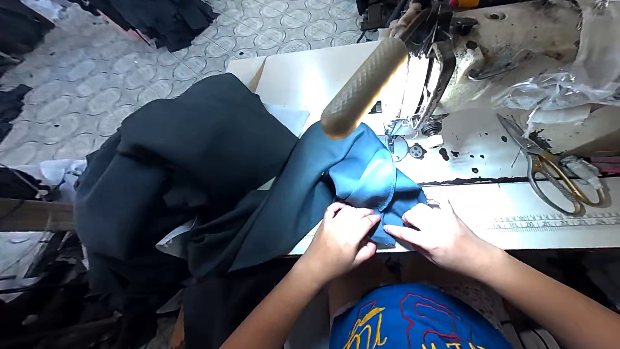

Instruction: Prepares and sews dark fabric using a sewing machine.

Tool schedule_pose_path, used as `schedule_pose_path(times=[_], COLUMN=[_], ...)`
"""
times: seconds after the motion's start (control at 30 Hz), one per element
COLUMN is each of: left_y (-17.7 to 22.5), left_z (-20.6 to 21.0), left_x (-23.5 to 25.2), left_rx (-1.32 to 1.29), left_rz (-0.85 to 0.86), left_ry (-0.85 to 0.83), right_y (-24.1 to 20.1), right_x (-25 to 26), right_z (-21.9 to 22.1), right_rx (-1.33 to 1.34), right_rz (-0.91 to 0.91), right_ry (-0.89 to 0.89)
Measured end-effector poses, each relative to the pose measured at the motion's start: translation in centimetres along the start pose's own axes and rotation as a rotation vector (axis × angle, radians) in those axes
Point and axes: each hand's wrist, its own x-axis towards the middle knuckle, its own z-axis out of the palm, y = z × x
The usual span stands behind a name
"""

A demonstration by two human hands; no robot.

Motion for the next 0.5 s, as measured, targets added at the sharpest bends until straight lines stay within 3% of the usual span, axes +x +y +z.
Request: schedule_pose_path(times=[0.27, 0.4, 0.5], left_y=[0.5, 0.1, 0.8], left_z=[-0.2, 0.7, 0.7], left_x=[2.1, 1.0, 0.7], left_rx=[-0.007, -0.034, -0.028], left_rz=[-0.095, -0.028, -0.120], left_ry=[-0.188, 0.021, 0.086], right_y=[-0.1, -0.1, -0.5], right_x=[-0.1, 0.8, 1.4], right_z=[0.2, -0.2, 0.0], right_rx=[0.054, 0.238, 0.317], right_rz=[0.057, 0.244, 0.383], right_ry=[-0.003, -0.083, -0.047])
